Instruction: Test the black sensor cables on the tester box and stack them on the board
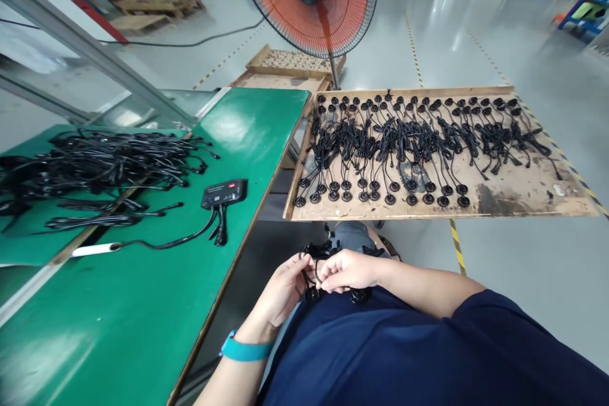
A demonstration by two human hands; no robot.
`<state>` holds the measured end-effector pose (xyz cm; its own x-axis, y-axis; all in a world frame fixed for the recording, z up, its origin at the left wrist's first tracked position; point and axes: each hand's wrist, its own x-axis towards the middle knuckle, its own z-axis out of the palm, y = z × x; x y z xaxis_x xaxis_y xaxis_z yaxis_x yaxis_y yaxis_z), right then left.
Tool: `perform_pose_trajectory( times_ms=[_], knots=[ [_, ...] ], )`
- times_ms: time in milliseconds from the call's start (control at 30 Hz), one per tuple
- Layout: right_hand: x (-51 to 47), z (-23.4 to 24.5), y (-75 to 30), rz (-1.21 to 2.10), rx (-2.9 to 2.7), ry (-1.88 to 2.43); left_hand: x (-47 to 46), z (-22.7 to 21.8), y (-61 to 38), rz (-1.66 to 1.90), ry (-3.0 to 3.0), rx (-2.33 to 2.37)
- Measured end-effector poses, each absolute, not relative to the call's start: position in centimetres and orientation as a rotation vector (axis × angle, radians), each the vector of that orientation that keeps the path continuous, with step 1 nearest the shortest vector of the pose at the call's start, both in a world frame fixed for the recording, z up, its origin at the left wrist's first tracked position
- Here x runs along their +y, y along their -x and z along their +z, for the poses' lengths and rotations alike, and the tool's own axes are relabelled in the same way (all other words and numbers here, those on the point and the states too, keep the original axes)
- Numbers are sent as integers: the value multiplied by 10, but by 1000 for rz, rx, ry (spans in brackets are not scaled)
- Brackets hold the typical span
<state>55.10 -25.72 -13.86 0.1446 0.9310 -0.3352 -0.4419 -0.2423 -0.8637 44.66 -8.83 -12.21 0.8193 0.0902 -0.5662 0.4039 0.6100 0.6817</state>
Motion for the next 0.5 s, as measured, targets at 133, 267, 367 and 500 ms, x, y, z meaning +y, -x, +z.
perform_pose_trajectory(
  times_ms=[133,267,367,500],
  knots=[
    [-270,-143,-555,1399,-500,1199,-72,-121,-438,-142,-887,665],
    [-276,-141,-558,1353,-479,1180,-59,-120,-428,-96,-887,678],
    [-286,-131,-567,1317,-499,1214,-48,-118,-417,-29,-902,706],
    [-319,-102,-596,1232,-506,1306,-38,-101,-393,-19,-950,789]
  ],
)
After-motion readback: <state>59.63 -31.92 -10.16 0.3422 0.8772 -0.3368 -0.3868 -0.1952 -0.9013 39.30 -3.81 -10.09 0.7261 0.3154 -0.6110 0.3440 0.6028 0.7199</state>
